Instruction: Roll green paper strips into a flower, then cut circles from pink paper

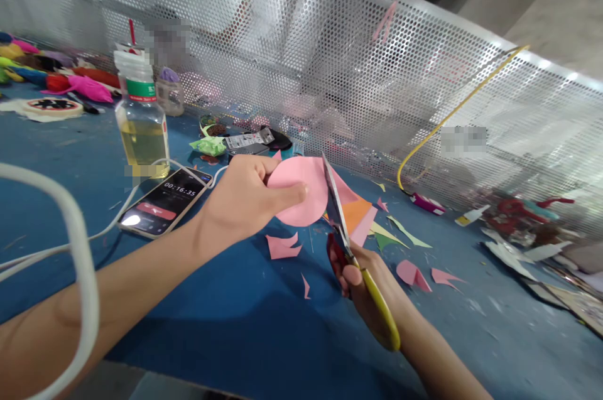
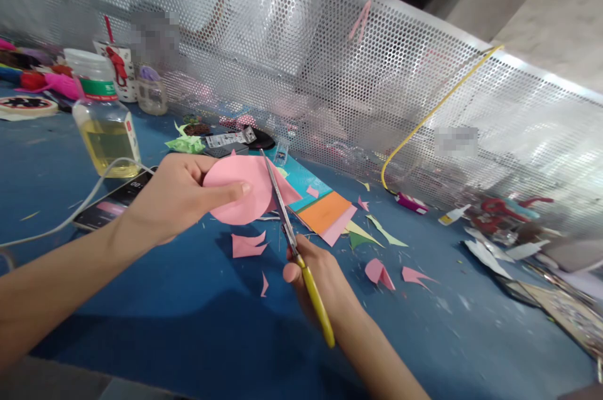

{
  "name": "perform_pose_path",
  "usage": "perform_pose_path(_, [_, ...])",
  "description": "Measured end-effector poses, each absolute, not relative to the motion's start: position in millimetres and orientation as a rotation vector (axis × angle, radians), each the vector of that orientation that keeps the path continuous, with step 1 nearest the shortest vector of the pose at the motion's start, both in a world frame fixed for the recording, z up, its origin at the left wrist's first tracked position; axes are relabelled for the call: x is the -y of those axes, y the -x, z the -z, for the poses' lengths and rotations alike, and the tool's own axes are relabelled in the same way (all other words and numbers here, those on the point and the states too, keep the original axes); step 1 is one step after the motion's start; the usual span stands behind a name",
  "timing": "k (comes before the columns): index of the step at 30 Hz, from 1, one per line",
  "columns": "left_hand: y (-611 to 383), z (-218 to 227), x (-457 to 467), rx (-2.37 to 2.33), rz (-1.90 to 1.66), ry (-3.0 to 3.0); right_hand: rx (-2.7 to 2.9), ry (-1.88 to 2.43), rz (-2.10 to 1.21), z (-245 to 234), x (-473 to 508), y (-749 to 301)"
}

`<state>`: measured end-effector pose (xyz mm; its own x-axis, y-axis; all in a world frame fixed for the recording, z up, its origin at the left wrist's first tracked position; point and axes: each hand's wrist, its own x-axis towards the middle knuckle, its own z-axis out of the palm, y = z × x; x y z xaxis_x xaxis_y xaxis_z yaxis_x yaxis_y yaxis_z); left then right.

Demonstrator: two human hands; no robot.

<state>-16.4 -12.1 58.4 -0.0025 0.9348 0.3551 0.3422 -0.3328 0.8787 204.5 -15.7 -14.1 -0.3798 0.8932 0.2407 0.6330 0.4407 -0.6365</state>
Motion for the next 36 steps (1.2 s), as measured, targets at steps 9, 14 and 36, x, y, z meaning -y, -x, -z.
perform_pose_path(9, [17.8, -59.5, 9.9, -1.366, -1.403, -1.703, 2.156, 1.306, -0.601, 9.8, 17.8, -204.9])
perform_pose_path(14, [19.9, -58.0, 8.9, -1.391, -1.411, -1.714, 2.146, 1.286, -0.620, 11.9, 16.3, -204.5])
perform_pose_path(36, [14.8, -53.2, 14.5, -1.365, -1.415, -1.810, 2.067, 1.182, -0.832, 17.3, 16.8, -204.9])
